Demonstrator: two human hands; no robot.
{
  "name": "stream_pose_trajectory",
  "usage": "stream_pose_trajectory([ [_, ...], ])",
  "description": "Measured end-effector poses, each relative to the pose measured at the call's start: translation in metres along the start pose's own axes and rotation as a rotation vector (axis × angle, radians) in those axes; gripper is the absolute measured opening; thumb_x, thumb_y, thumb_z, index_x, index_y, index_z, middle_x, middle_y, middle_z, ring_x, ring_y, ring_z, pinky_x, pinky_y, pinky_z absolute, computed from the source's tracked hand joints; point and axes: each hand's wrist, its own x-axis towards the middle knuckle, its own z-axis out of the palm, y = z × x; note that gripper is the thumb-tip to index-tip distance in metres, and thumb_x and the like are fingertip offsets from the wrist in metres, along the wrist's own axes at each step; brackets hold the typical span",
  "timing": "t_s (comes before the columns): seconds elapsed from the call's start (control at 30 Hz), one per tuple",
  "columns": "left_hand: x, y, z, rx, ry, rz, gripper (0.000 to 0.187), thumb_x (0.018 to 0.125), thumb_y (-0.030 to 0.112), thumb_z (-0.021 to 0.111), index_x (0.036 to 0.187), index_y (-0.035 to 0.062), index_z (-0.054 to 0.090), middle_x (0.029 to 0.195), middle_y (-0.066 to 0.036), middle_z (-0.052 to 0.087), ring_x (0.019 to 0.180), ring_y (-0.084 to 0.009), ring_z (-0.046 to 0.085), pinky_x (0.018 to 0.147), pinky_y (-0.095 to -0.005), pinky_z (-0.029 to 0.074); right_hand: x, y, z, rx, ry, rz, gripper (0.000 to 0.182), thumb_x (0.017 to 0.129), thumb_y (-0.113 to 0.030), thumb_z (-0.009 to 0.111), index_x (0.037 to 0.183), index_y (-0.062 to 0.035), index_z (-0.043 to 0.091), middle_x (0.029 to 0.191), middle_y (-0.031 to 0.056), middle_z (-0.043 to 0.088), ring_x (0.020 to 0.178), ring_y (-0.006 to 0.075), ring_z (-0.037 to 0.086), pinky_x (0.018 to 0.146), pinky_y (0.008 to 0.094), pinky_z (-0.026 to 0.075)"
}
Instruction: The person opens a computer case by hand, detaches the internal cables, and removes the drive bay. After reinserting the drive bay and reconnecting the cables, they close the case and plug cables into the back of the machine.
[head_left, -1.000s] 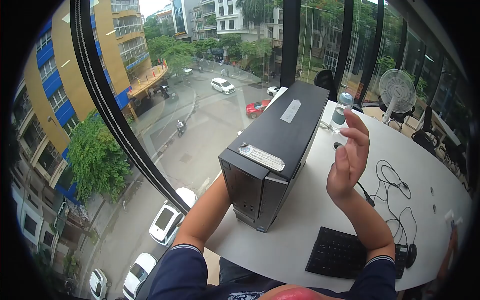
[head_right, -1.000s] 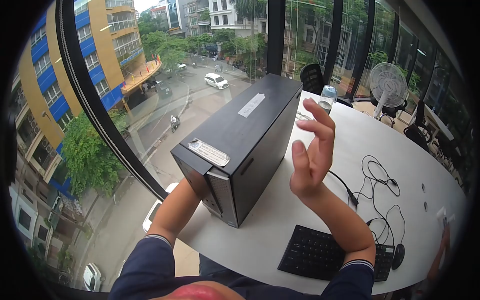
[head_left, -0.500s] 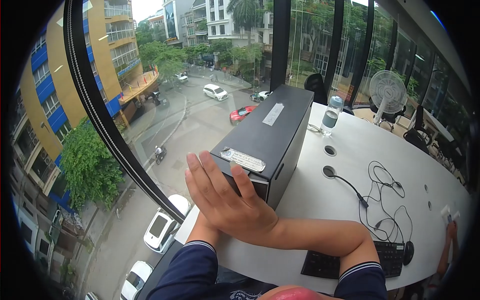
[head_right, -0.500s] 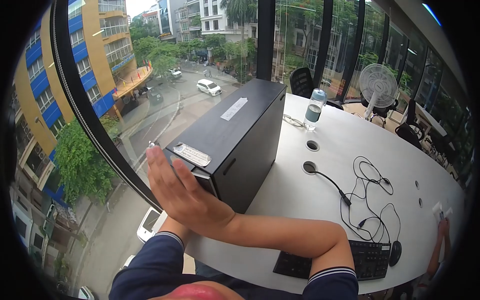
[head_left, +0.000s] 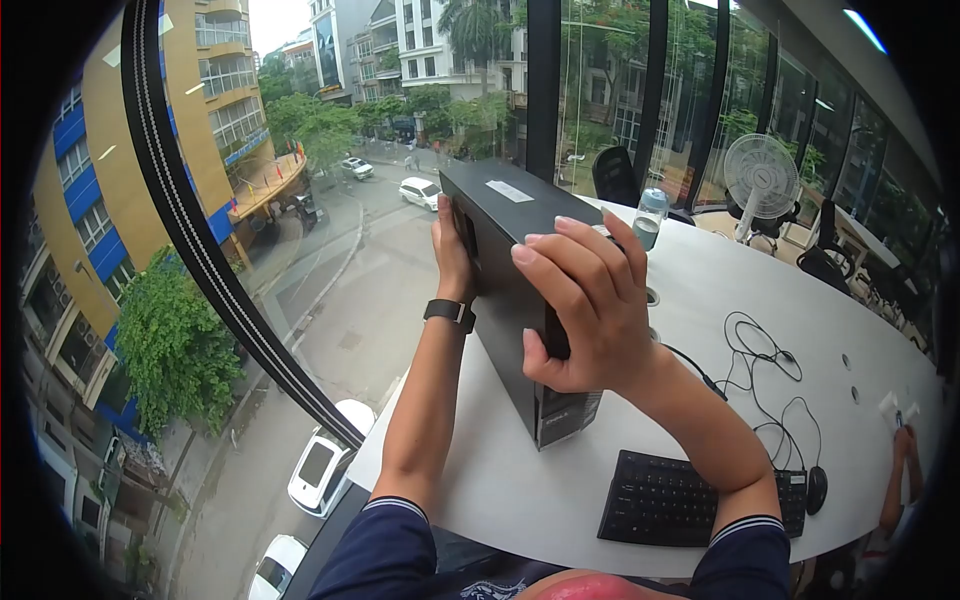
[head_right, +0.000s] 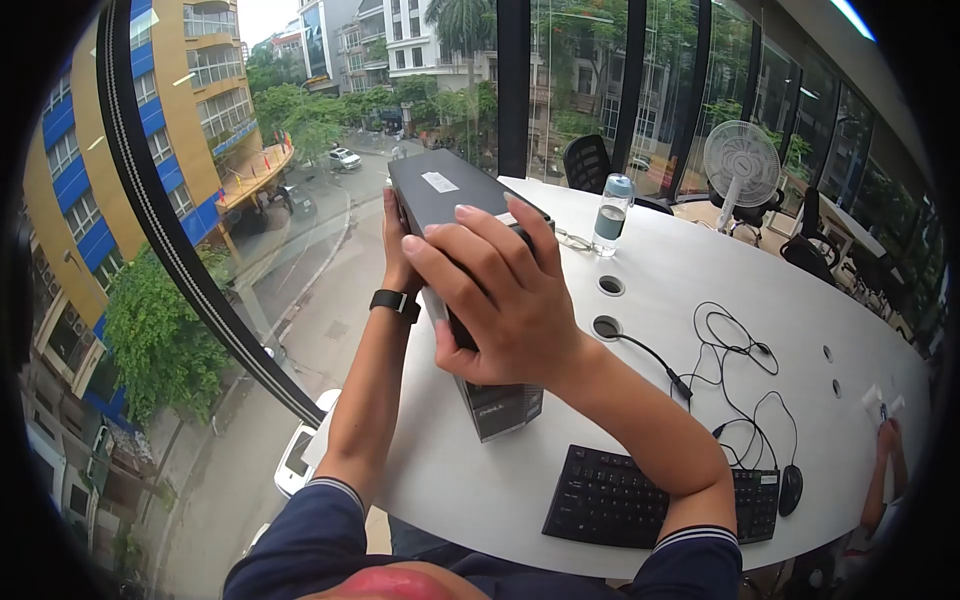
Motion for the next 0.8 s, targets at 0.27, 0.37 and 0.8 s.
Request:
stream_pose_trajectory([
  [0.27,-0.033,-0.005,0.003,0.395,0.519,0.268,0.072,0.097,0.068,0.057,0.108,-0.0019,0.049,0.103,-0.011,0.053,0.096,-0.0194,0.053,0.093,-0.0328,0.044,-0.063,0.103,-0.010,0.218,0.037,-0.032,0.069,0.079,-0.030,0.060,0.142,-0.0053,0.042,0.139,0.0196,0.051,0.137,0.0393,0.044,0.124,0.0569,0.021],
  [0.37,-0.047,-0.002,0.010,0.465,0.469,0.312,0.072,0.097,0.065,0.059,0.111,-0.0057,0.051,0.111,-0.017,0.056,0.102,-0.0242,0.054,0.096,-0.0371,0.043,-0.087,0.125,-0.009,0.272,0.076,-0.023,0.066,0.082,-0.031,0.059,0.141,-0.0065,0.042,0.140,0.0201,0.051,0.138,0.0400,0.043,0.124,0.0570,0.020],
  [0.8,-0.086,0.010,0.026,1.054,0.240,0.582,0.122,0.079,0.054,0.085,0.155,-0.0109,0.014,0.154,-0.031,0.031,0.145,-0.0435,0.032,0.121,-0.0498,0.026,-0.116,0.169,0.006,0.403,0.160,-0.001,0.063,0.088,-0.038,0.058,0.140,-0.0063,0.043,0.141,0.0217,0.050,0.137,0.0394,0.045,0.122,0.0596,0.024],
])
